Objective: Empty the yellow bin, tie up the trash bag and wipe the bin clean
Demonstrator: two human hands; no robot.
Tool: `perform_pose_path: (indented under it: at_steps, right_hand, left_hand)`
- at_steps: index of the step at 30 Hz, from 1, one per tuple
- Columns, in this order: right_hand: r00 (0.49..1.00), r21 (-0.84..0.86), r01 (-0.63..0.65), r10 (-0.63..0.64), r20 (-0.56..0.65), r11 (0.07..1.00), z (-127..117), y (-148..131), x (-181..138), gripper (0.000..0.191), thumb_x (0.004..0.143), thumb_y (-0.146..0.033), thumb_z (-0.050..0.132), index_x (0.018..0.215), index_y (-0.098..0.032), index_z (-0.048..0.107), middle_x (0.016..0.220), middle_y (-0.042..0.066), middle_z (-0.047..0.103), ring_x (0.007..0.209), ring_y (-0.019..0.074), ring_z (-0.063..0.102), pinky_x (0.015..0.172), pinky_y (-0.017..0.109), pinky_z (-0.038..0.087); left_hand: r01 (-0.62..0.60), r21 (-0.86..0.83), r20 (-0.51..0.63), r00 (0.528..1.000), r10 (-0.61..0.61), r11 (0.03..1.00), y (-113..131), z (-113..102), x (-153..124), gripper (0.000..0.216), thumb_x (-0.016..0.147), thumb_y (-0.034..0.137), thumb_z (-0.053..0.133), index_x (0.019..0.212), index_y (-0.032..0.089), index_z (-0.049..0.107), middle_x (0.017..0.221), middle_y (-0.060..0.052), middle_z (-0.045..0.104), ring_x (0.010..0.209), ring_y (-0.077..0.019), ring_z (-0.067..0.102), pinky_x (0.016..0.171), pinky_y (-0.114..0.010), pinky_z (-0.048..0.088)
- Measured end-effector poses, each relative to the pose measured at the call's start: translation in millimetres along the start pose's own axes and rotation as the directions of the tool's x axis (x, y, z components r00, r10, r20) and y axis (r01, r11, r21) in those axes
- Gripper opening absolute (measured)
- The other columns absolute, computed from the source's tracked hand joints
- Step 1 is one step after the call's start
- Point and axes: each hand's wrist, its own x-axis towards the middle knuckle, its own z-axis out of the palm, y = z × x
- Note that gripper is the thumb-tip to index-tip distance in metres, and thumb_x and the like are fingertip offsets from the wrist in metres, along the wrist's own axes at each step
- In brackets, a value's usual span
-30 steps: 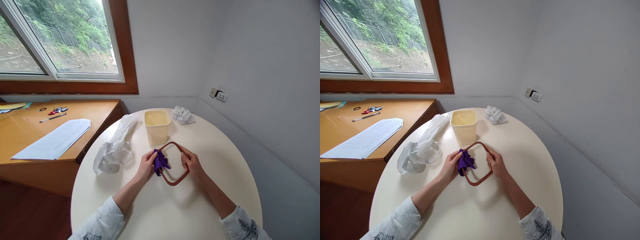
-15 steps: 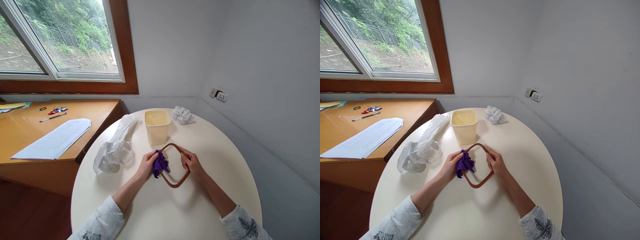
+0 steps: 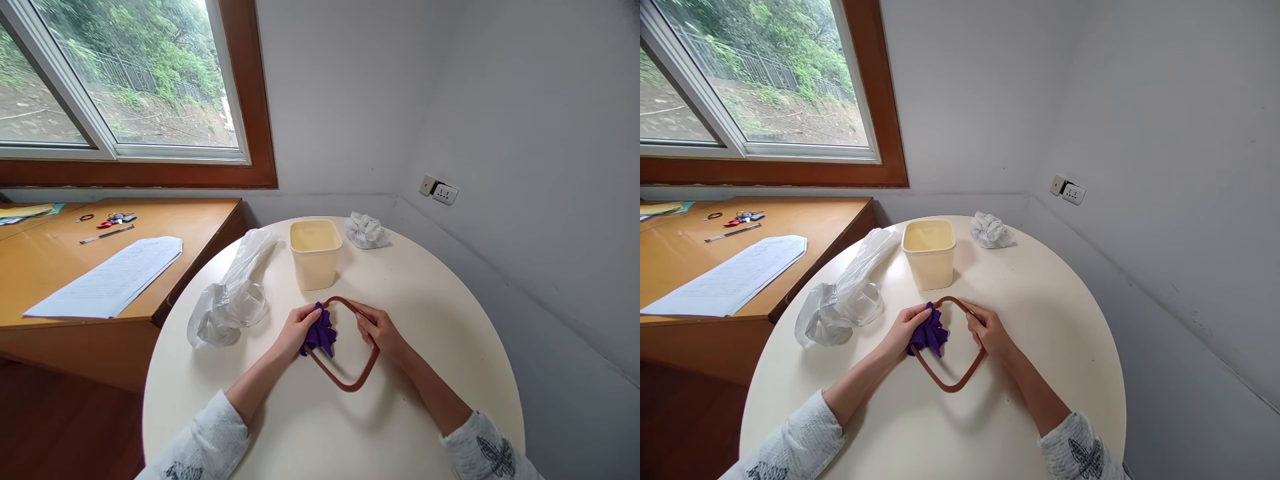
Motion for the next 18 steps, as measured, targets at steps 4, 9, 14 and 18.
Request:
perform_pose_path:
  at_steps: [4,9,14,18]
  right_hand:
    - [0.997,-0.028,-0.012,0.014,0.073,1.000,0.5,-1.0,-0.9,0.048,0.087,-0.035,0.043,0.133,-0.018,0.044,0.048,-0.010,0.028,0.035,0.0050,0.029,0.038,0.020,0.028]
    - [0.986,-0.081,0.015,-0.002,0.164,0.997,2.9,-4.4,-3.2,0.044,0.090,-0.034,0.041,0.132,-0.023,0.046,0.048,-0.009,0.027,0.037,0.0048,0.028,0.040,0.019,0.027]
    - [0.980,-0.085,0.013,0.005,0.200,0.996,3.8,-4.1,-4.1,0.043,0.090,-0.035,0.042,0.131,-0.025,0.048,0.047,-0.009,0.026,0.039,0.0052,0.026,0.039,0.019,0.023]
    - [0.980,-0.093,0.009,0.010,0.199,0.996,5.5,-2.8,-4.9,0.043,0.089,-0.036,0.042,0.130,-0.025,0.048,0.046,-0.009,0.028,0.038,0.0051,0.027,0.038,0.019,0.023]
  left_hand:
    - [0.001,0.021,0.043,0.999,-0.002,1.000,1.9,0.8,0.0,0.022,0.076,0.035,0.063,0.076,0.013,0.060,0.067,-0.004,0.062,0.064,-0.0198,0.064,0.063,-0.033,0.051]
    - [-0.059,0.154,0.032,0.998,0.055,0.986,2.5,0.6,0.7,0.022,0.077,0.034,0.062,0.079,0.013,0.062,0.072,-0.004,0.063,0.068,-0.0182,0.062,0.066,-0.030,0.049]
    - [-0.123,0.249,0.042,0.992,0.117,0.961,-0.5,-0.4,1.9,0.021,0.079,0.034,0.059,0.076,0.013,0.062,0.071,-0.003,0.063,0.066,-0.0156,0.059,0.063,-0.026,0.045]
    - [-0.140,0.264,0.069,0.990,0.125,0.954,0.0,-0.4,2.2,0.021,0.080,0.034,0.058,0.076,0.013,0.063,0.069,-0.003,0.062,0.063,-0.0149,0.059,0.060,-0.025,0.045]
